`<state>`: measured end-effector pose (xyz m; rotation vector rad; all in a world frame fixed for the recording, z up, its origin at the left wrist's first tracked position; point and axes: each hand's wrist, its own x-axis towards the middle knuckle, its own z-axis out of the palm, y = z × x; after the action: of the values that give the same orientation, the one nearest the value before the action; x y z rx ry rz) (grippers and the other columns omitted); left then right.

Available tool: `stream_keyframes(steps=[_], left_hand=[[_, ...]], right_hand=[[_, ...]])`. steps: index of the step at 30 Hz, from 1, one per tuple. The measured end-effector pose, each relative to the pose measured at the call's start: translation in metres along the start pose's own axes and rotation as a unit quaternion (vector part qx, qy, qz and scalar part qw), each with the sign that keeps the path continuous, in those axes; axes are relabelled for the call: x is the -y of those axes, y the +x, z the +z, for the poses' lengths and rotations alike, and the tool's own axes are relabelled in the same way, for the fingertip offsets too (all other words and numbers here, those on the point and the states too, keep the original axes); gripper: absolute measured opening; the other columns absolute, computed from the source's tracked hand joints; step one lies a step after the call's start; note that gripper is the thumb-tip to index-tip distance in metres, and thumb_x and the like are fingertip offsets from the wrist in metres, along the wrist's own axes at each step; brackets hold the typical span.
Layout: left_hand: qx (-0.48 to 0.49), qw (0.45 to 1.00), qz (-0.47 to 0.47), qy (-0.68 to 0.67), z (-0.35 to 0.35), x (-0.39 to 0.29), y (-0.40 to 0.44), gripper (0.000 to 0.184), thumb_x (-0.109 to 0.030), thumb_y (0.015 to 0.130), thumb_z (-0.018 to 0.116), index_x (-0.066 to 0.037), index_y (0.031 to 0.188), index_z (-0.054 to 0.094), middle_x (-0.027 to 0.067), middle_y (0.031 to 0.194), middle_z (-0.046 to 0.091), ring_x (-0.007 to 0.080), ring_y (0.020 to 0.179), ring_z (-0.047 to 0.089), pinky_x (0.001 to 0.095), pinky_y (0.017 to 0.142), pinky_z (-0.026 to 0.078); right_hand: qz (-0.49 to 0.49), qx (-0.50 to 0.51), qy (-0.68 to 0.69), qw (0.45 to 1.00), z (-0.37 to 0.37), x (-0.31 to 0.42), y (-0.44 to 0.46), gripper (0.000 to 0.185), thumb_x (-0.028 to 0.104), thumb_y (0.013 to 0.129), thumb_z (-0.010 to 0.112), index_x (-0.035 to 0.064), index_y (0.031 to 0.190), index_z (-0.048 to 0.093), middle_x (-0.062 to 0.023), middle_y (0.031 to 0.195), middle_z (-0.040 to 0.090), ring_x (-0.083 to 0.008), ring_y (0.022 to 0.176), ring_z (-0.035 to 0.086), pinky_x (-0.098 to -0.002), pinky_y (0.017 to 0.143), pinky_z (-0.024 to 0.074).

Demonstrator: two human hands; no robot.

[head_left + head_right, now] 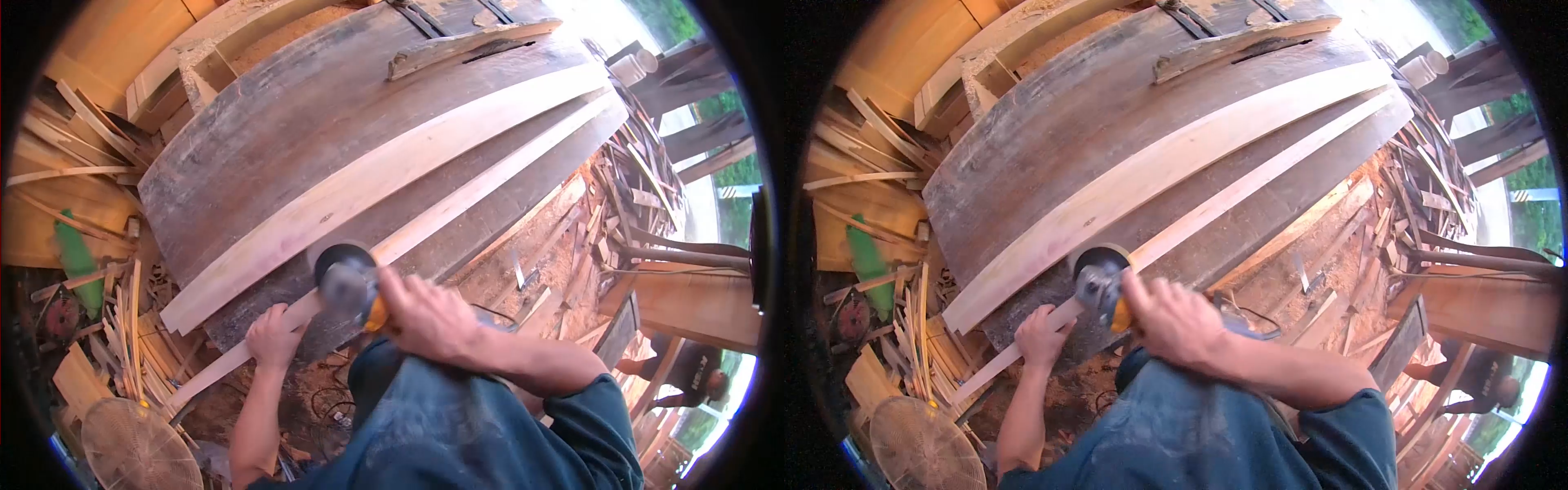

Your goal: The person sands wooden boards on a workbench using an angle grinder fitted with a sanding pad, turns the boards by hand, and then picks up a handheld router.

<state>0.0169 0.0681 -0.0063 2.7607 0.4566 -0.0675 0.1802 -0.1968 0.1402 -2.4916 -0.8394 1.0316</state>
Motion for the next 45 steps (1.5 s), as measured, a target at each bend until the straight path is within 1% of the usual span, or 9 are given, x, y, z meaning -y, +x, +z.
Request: stream_keyframes(steps=[7, 18, 20, 21, 23, 27, 28, 32, 45], left_hand=[[-0.054, 0.998, 0.025, -0.018, 0.011, 0.002, 0.000, 0.037, -0.036, 0.069, 0.091, -0.013, 0.091, 0.072, 0.0094, 0.081, 0.074, 0.0306, 0.075, 0.072, 0.0433, 0.070, 0.056], [-0.055, 0.998, 0.020, -0.005, 0.012, 0.004, -0.005, 0.038, -0.037, 0.068, 0.092, -0.012, 0.090, 0.072, 0.0095, 0.084, 0.074, 0.0323, 0.078, 0.071, 0.0443, 0.071, 0.056], [-0.060, 0.998, 0.027, 0.002, 0.022, 0.006, -0.001, 0.039, -0.038, 0.069, 0.092, -0.013, 0.090, 0.072, 0.0094, 0.085, 0.074, 0.0334, 0.078, 0.071, 0.0455, 0.071, 0.055], [-0.063, 0.998, 0.028, 0.015, 0.021, 0.006, -0.003, 0.039, -0.039, 0.069, 0.092, -0.013, 0.090, 0.072, 0.0094, 0.086, 0.073, 0.0344, 0.079, 0.071, 0.0462, 0.072, 0.055], [-0.048, 0.999, 0.004, 0.025, 0.018, -0.002, -0.003, 0.039, -0.039, 0.069, 0.091, -0.013, 0.090, 0.071, 0.0095, 0.085, 0.072, 0.0355, 0.078, 0.070, 0.0470, 0.071, 0.055], [-0.046, 0.999, 0.011, -0.006, 0.013, 0.000, -0.005, 0.038, -0.038, 0.068, 0.092, -0.013, 0.088, 0.070, 0.0097, 0.082, 0.071, 0.0362, 0.077, 0.069, 0.0481, 0.069, 0.054], [-0.047, 0.999, 0.015, -0.005, 0.014, 0.001, -0.003, 0.038, -0.037, 0.068, 0.092, -0.013, 0.088, 0.070, 0.0097, 0.082, 0.071, 0.0362, 0.076, 0.069, 0.0480, 0.069, 0.054], [-0.052, 0.998, 0.018, -0.019, 0.017, 0.007, -0.006, 0.037, -0.035, 0.067, 0.093, -0.014, 0.088, 0.071, 0.0102, 0.081, 0.071, 0.0360, 0.076, 0.069, 0.0472, 0.070, 0.054], [-0.052, 0.998, 0.012, -0.035, 0.009, -0.001, -0.002, 0.037, -0.030, 0.065, 0.094, -0.012, 0.089, 0.073, 0.0106, 0.083, 0.073, 0.0342, 0.077, 0.071, 0.0451, 0.072, 0.055]], right_hand=[[0.187, -0.156, 0.013, 0.970, -0.071, -0.108, -0.030, 0.066, 0.019, 0.083, 0.078, 0.0069, 0.132, 0.036, -0.0281, 0.106, 0.068, -0.0472, 0.091, 0.072, -0.0542, 0.076, 0.0596], [0.158, -0.430, 0.086, 0.885, -0.141, -0.259, -0.044, 0.057, 0.024, 0.091, 0.074, 0.0039, 0.133, 0.042, -0.0259, 0.106, 0.071, -0.0409, 0.101, 0.071, -0.0490, 0.084, 0.0556], [0.276, -0.316, 0.074, 0.905, -0.122, -0.212, -0.045, 0.060, 0.027, 0.093, 0.072, 0.0037, 0.138, 0.040, -0.0262, 0.105, 0.072, -0.0418, 0.101, 0.071, -0.0495, 0.084, 0.0561], [0.228, -0.298, 0.056, 0.925, -0.095, -0.202, -0.045, 0.062, 0.027, 0.092, 0.072, 0.0030, 0.139, 0.039, -0.0274, 0.105, 0.071, -0.0428, 0.101, 0.071, -0.0519, 0.084, 0.0568], [0.235, -0.062, 0.074, 0.967, -0.096, -0.114, -0.043, 0.068, 0.022, 0.090, 0.072, 0.0023, 0.142, 0.033, -0.0281, 0.107, 0.070, -0.0412, 0.100, 0.072, -0.0514, 0.082, 0.0606], [-0.007, 0.030, 0.062, 0.998, -0.023, -0.051, -0.033, 0.064, 0.026, 0.096, 0.064, 0.0059, 0.146, 0.030, -0.0267, 0.103, 0.065, -0.0425, 0.094, 0.072, -0.0547, 0.075, 0.0594], [-0.043, -0.033, 0.038, 0.998, -0.004, -0.051, -0.032, 0.060, 0.029, 0.095, 0.066, 0.0089, 0.142, 0.034, -0.0259, 0.106, 0.064, -0.0442, 0.096, 0.069, -0.0556, 0.078, 0.0577], [0.091, 0.002, 0.067, 0.994, -0.042, -0.069, -0.039, 0.061, 0.023, 0.092, 0.070, 0.0057, 0.139, 0.036, -0.0283, 0.109, 0.064, -0.0446, 0.096, 0.070, -0.0538, 0.076, 0.0583], [0.332, -0.408, 0.018, 0.850, -0.170, -0.298, -0.076, 0.060, 0.032, 0.086, 0.076, 0.0032, 0.129, 0.046, -0.0279, 0.100, 0.071, -0.0452, 0.097, 0.071, -0.0520, 0.081, 0.0567]])
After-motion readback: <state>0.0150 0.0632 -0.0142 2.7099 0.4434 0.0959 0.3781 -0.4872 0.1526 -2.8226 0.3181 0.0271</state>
